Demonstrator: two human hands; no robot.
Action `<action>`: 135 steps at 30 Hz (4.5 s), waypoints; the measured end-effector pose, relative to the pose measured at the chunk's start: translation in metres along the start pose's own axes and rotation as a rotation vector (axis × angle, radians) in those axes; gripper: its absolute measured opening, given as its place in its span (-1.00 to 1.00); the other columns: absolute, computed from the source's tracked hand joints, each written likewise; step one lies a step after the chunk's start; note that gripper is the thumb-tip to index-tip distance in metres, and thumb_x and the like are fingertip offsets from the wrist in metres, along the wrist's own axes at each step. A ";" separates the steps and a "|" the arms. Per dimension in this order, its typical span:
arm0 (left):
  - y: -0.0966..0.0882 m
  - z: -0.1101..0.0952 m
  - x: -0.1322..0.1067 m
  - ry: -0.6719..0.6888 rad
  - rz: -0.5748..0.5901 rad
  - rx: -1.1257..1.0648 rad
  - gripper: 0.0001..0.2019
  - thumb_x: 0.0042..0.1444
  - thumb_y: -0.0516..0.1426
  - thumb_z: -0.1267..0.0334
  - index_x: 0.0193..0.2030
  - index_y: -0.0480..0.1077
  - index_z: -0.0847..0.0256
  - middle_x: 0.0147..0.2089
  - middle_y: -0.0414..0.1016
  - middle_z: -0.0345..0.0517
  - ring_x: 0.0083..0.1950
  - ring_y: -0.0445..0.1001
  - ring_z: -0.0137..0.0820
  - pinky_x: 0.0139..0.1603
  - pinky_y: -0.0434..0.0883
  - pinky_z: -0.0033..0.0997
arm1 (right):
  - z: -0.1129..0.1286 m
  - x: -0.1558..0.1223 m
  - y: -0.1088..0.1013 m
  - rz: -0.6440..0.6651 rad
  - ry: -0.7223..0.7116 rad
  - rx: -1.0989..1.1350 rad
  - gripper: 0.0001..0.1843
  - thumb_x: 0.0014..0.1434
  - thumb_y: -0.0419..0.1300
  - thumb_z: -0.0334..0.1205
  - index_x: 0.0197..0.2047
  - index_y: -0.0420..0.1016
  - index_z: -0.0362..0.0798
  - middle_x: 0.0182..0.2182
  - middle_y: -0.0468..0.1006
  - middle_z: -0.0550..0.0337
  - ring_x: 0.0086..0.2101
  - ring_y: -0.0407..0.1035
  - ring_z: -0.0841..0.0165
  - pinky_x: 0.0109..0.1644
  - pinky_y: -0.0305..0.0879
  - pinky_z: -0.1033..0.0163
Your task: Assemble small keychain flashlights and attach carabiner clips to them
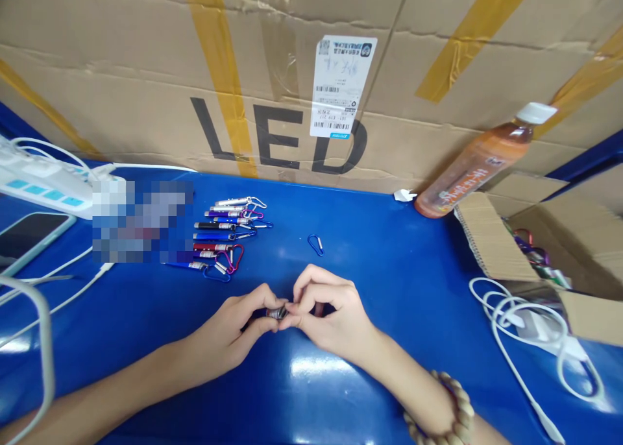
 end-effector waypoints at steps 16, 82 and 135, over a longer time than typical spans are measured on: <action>-0.005 -0.005 0.002 0.182 -0.208 0.220 -0.82 0.28 -0.05 0.33 -0.07 0.34 0.16 -0.27 0.54 -0.21 -0.34 0.41 -0.41 -0.28 0.35 -0.47 | -0.008 0.003 0.001 -0.029 0.301 0.079 -0.63 -0.02 0.30 -0.19 -0.70 0.26 -0.12 -0.57 0.34 0.24 -0.58 0.22 0.53 -0.60 0.12 0.45; -0.004 0.002 0.001 0.132 -0.308 0.043 -0.85 0.20 0.04 0.41 -0.27 0.44 0.25 -0.33 0.58 -0.11 -0.33 0.51 -0.39 -0.29 0.40 -0.48 | -0.002 0.004 -0.004 -0.007 0.056 -0.070 -0.62 0.03 0.30 -0.14 -0.68 0.36 -0.15 -0.65 0.40 0.20 -0.62 0.28 0.51 -0.59 0.19 0.41; 0.001 0.005 0.001 -0.073 -0.041 -0.099 -0.88 0.17 0.00 0.46 -0.30 0.31 0.19 -0.24 0.54 -0.19 -0.21 0.50 -0.43 -0.18 0.35 -0.53 | -0.011 0.003 -0.006 0.156 0.039 -0.050 -0.74 0.10 0.23 -0.25 -0.60 0.50 -0.12 -0.54 0.42 0.18 -0.54 0.31 0.51 -0.51 0.21 0.42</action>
Point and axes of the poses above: each hand's wrist, its own x-axis towards the middle knuckle, its own y-axis out of the palm, z = x × y, the point moved 4 cm from there along x, towards the middle knuckle
